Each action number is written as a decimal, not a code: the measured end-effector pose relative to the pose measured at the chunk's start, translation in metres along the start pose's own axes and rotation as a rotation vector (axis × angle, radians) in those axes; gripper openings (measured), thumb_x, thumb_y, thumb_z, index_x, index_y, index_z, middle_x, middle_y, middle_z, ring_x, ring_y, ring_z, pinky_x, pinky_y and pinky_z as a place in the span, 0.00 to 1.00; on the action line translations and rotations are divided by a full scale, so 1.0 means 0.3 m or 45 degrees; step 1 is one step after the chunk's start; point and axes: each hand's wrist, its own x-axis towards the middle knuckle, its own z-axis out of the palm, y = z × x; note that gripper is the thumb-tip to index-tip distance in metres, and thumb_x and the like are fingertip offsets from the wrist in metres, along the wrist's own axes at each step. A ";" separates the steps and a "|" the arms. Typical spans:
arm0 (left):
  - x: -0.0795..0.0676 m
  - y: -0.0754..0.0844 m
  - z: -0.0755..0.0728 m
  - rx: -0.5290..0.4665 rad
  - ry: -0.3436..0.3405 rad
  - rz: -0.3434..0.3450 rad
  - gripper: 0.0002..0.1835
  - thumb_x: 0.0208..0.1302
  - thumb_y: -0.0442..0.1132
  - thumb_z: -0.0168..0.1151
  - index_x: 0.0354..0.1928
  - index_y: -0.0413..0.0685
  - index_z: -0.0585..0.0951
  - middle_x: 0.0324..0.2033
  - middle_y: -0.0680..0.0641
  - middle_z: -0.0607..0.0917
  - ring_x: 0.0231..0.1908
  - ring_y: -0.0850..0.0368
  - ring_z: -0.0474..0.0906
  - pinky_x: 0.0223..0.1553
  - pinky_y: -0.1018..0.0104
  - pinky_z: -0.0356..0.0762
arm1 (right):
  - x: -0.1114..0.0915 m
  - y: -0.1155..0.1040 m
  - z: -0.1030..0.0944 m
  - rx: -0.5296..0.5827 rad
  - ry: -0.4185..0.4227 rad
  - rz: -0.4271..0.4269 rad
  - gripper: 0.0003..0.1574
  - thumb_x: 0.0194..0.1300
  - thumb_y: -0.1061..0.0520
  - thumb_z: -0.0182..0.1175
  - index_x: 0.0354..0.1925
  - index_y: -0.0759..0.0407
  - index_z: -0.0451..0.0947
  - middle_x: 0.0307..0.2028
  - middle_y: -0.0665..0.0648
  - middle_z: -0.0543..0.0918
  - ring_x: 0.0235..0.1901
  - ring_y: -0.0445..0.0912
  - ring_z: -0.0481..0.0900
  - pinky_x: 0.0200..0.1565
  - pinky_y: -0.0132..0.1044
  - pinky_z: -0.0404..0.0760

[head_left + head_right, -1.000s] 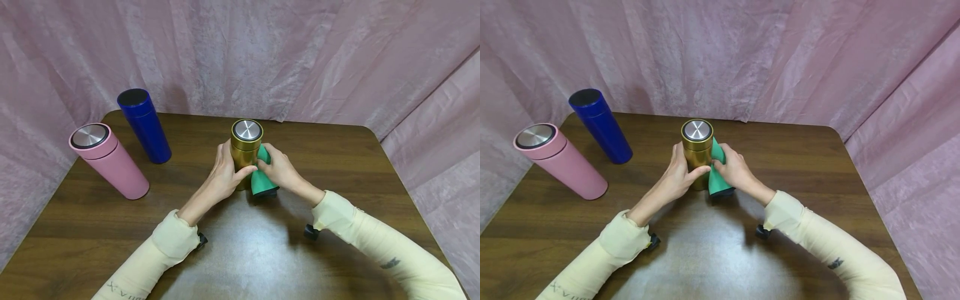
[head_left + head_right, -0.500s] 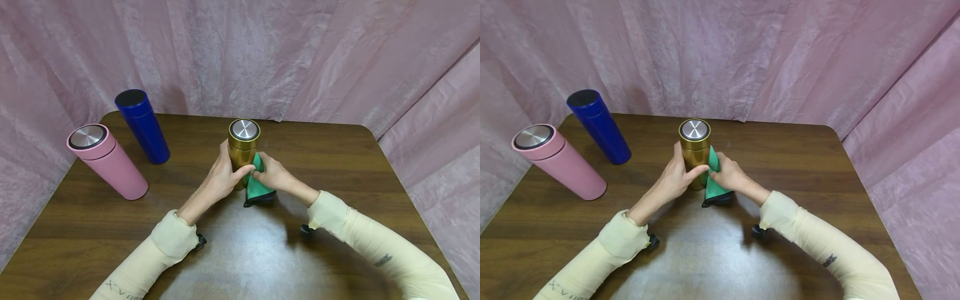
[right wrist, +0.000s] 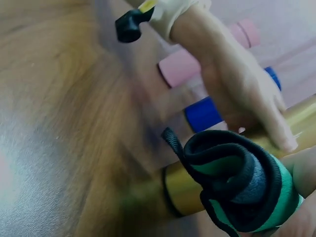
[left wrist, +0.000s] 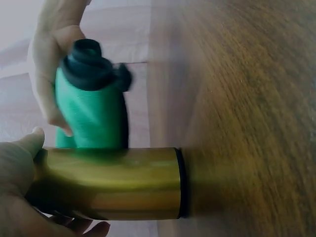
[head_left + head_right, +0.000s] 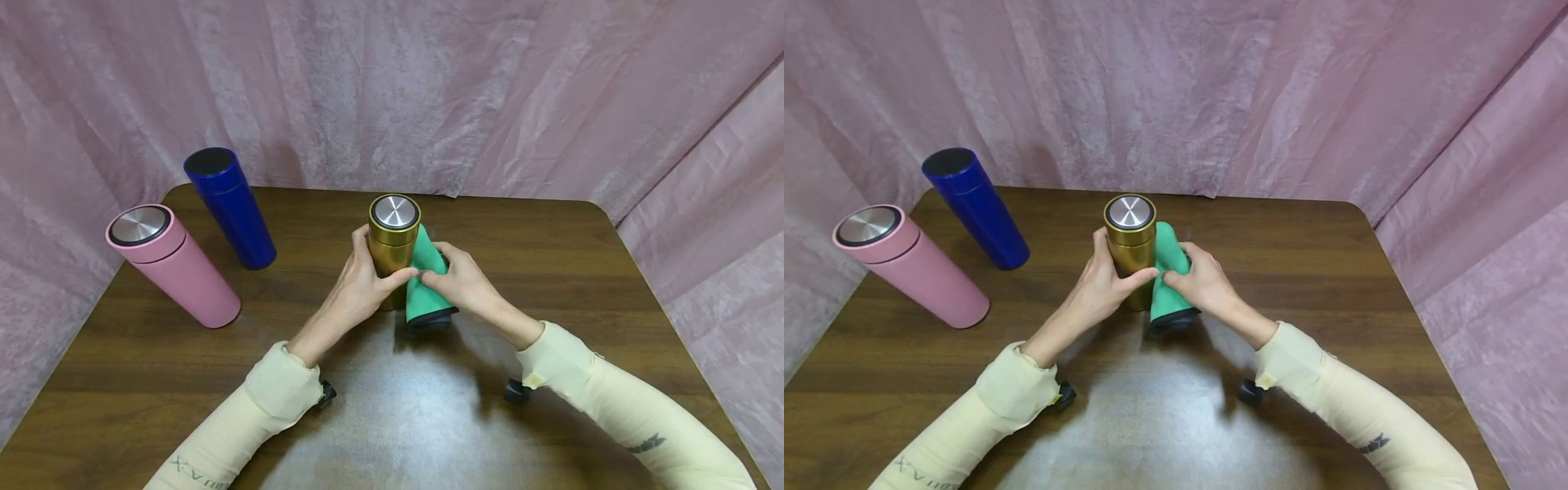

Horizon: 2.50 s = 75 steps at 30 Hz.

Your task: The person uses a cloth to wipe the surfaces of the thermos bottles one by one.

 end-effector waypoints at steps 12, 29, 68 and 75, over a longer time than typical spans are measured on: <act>0.006 -0.024 0.000 -0.202 -0.018 0.099 0.51 0.68 0.51 0.68 0.80 0.56 0.44 0.70 0.39 0.66 0.68 0.48 0.66 0.71 0.48 0.62 | -0.055 -0.103 -0.091 0.158 0.056 0.015 0.34 0.71 0.52 0.63 0.71 0.58 0.69 0.51 0.61 0.83 0.37 0.51 0.87 0.40 0.43 0.86; 0.033 -0.020 -0.059 -0.294 -0.056 0.397 0.45 0.77 0.70 0.37 0.83 0.52 0.43 0.78 0.44 0.57 0.76 0.54 0.54 0.75 0.50 0.51 | -0.086 -0.204 -0.150 0.347 0.147 -0.040 0.32 0.72 0.52 0.63 0.69 0.59 0.69 0.51 0.61 0.79 0.39 0.52 0.88 0.40 0.43 0.88; 0.115 0.047 -0.142 -0.150 -0.251 0.230 0.38 0.65 0.45 0.73 0.70 0.39 0.67 0.58 0.41 0.80 0.54 0.49 0.78 0.55 0.54 0.77 | -0.026 -0.072 0.056 0.095 0.328 -0.118 0.36 0.62 0.58 0.63 0.65 0.64 0.62 0.45 0.61 0.80 0.44 0.52 0.80 0.47 0.45 0.80; 0.112 0.057 -0.140 -0.168 -0.298 0.186 0.34 0.68 0.39 0.71 0.70 0.38 0.65 0.57 0.40 0.80 0.54 0.49 0.78 0.57 0.55 0.76 | -0.005 0.002 0.107 0.070 0.251 -0.055 0.36 0.62 0.61 0.63 0.64 0.66 0.62 0.43 0.63 0.78 0.42 0.53 0.79 0.44 0.45 0.80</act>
